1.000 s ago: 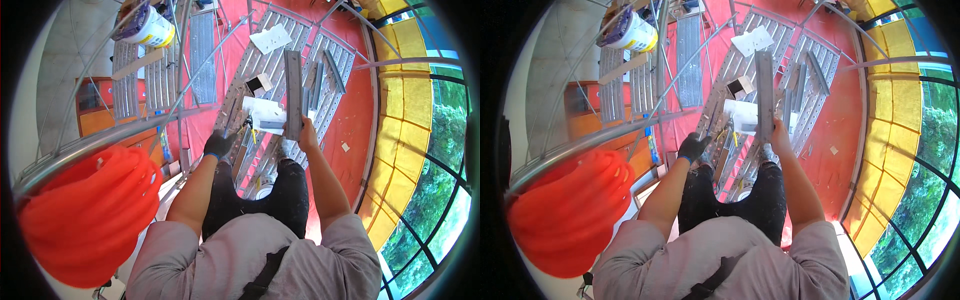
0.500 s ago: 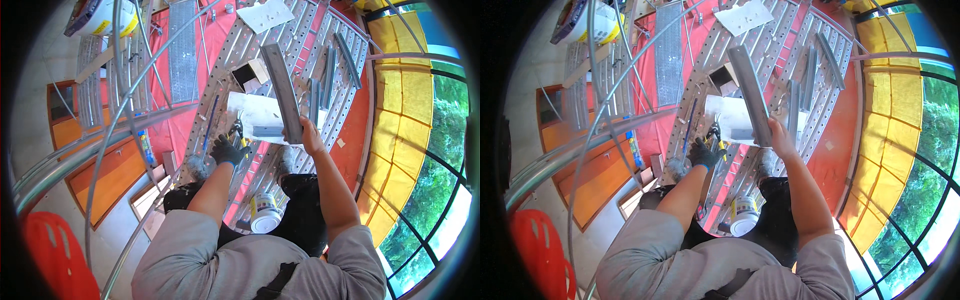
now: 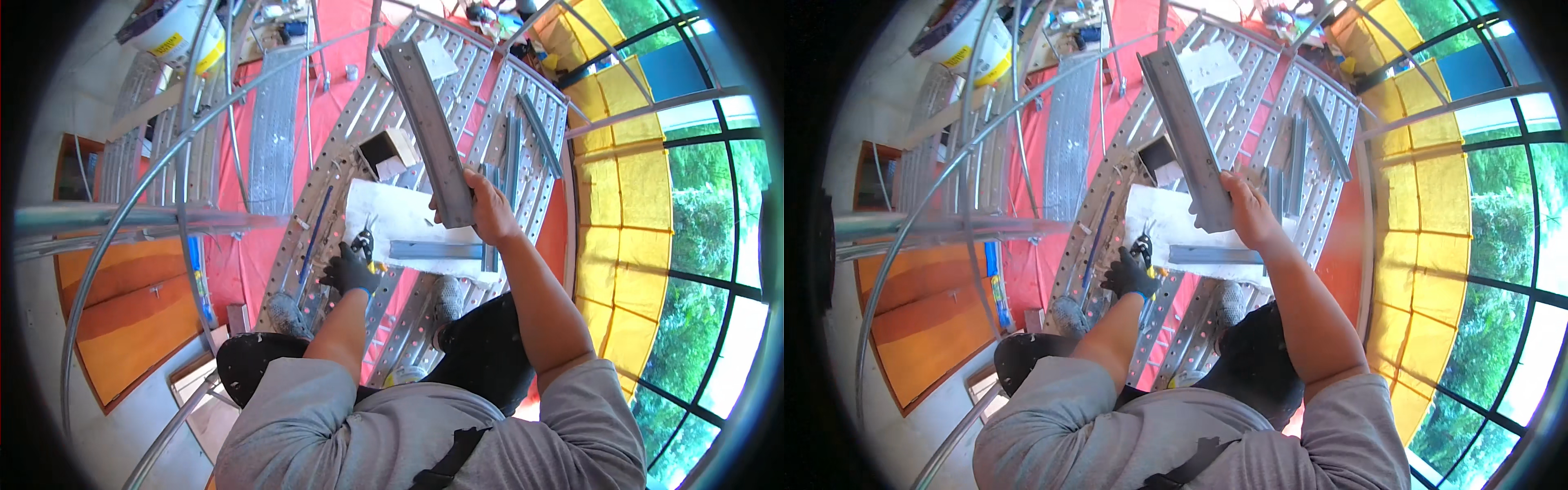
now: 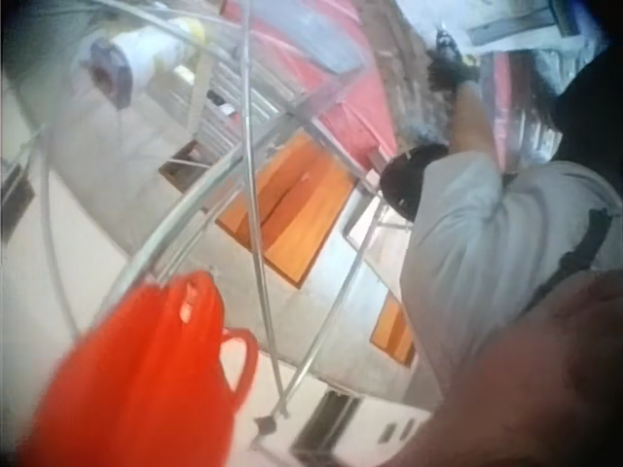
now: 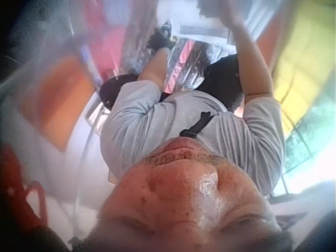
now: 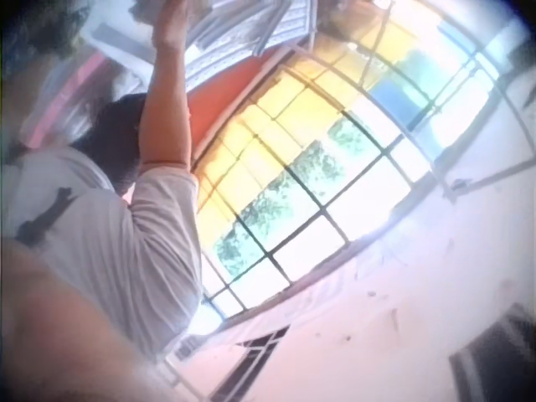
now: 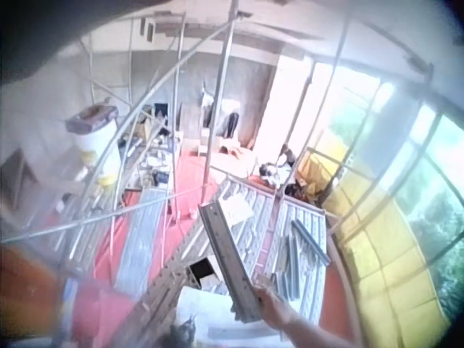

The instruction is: The person prepares and installs metal ceiling tracks while working on scaffolding. The person uses an electric drill to fasten tracks, cuts sections of metal framing using metal snips, and fits the cut metal tracks into a rectangular ceiling opening.

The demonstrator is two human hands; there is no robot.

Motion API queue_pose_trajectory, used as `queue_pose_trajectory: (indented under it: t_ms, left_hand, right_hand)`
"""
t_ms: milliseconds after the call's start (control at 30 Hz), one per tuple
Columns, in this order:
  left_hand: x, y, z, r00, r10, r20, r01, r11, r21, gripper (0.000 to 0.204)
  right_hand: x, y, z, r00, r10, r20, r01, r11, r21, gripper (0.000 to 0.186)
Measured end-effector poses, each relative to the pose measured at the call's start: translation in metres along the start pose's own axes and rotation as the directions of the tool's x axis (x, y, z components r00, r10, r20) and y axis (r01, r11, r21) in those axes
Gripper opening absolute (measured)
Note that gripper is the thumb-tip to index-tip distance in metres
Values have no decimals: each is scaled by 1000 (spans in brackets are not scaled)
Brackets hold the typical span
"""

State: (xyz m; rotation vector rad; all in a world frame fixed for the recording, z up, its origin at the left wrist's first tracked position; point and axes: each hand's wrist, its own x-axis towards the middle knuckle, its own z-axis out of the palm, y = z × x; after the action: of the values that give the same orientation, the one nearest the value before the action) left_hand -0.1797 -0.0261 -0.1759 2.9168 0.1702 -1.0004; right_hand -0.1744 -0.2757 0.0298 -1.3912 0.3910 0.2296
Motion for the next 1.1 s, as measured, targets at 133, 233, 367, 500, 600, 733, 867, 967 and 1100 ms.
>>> queue_pose_trajectory:
  t_ms: [133, 233, 367, 500, 600, 733, 867, 967, 1100]
  left_hand:
    - [-1, -5, 5, 993, 90, 80, -91, 996, 9, 110]
    - [5, -18, 20, 987, 154, 43, -145, 976, -163, 97]
    - [46, -18, 28, 992, 126, -24, -120, 854, -506, 65]
    - [20, 54, -50, 868, 479, 132, 106, 82, -991, 27]
    - [11, 19, -151, 831, 556, 16, -82, 152, -985, 19]
    - [-54, -4, -262, 698, 705, -122, -457, 307, -835, 35]
    - [-94, -46, -257, 506, 863, 15, -300, 193, -934, 77]
    - [-92, -43, -233, 426, 901, 79, -350, 245, -904, 96]
    - [-72, -28, -221, 387, 897, 214, -428, 381, -820, 98]
  right_hand:
    - [-10, 2, 3, 998, -59, -12, 59, 998, -22, 60]
    - [-18, -5, 13, 985, -143, -101, 141, 990, -24, 59]
    - [-33, -13, 11, 988, -144, -56, 143, 989, -31, 56]
    - [-45, 18, -53, 973, -133, -188, 130, 991, -30, 53]
    - [-37, 4, -32, 965, -242, -106, 225, 963, -151, 54]
    - [-33, 8, -48, 956, -250, -151, 211, 949, -234, 54]
    - [-40, -4, -29, 975, -191, -113, 179, 978, -105, 50]
    - [-37, -5, -28, 989, -133, -68, 121, 981, -151, 45]
    - [-26, -3, -26, 991, -128, -34, 113, 950, -291, 45]
